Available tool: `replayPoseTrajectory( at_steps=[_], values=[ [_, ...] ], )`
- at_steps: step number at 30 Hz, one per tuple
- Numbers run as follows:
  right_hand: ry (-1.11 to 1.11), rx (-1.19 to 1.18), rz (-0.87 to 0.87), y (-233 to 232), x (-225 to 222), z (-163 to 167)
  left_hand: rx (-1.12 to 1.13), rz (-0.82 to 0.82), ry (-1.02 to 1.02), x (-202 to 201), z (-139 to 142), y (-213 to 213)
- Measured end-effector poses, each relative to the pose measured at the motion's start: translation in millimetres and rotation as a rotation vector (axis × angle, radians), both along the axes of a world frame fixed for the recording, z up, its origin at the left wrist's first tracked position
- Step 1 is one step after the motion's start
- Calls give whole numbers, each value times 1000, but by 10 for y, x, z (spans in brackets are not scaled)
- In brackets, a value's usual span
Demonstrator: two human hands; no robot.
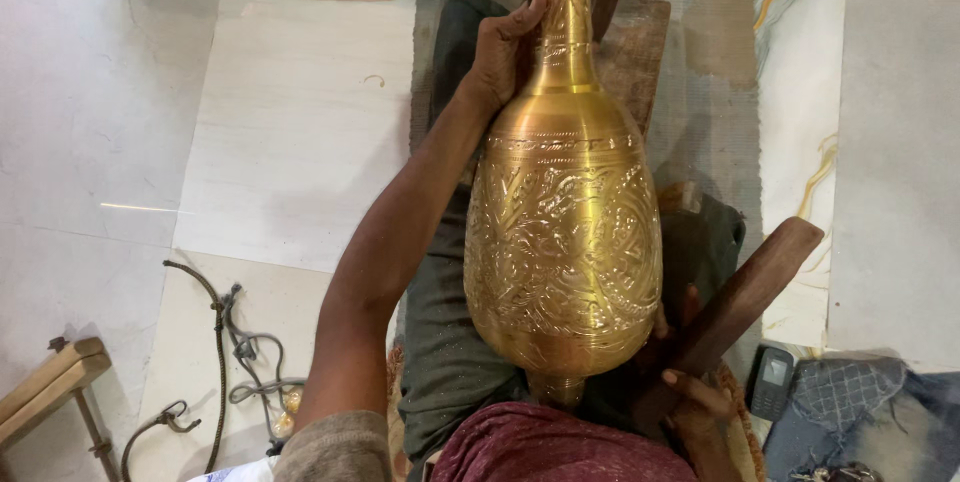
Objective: The person uses a metal chisel and a wooden mallet to engrave intricate floral patterns onto a brass vase. The vase is held steady between the legs while the person repeatedly taps the chisel to create detailed designs on the surface.
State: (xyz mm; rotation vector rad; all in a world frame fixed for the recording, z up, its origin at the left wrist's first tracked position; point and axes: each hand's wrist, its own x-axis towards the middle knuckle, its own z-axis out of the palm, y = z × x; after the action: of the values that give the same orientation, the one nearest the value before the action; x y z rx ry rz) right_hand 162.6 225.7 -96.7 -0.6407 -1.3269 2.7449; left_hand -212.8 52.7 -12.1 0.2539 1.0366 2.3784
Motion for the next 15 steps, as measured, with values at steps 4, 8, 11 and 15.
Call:
replayPoseTrajectory(
  at_steps=[4,8,11,15],
  values=[
    [-91,106,-37,-9,22,4,18,172,79,-16,-138,7],
    [-177,7,-1,4,44,-63,-245,410,-166,98,-213,-274],
    [-289,-75,-30,51,26,-180,-630,489,-3,375,-332,-682],
    [-389,-56,-45,111,-25,-285,-675,480,-101,742,-517,-1126]
  ],
)
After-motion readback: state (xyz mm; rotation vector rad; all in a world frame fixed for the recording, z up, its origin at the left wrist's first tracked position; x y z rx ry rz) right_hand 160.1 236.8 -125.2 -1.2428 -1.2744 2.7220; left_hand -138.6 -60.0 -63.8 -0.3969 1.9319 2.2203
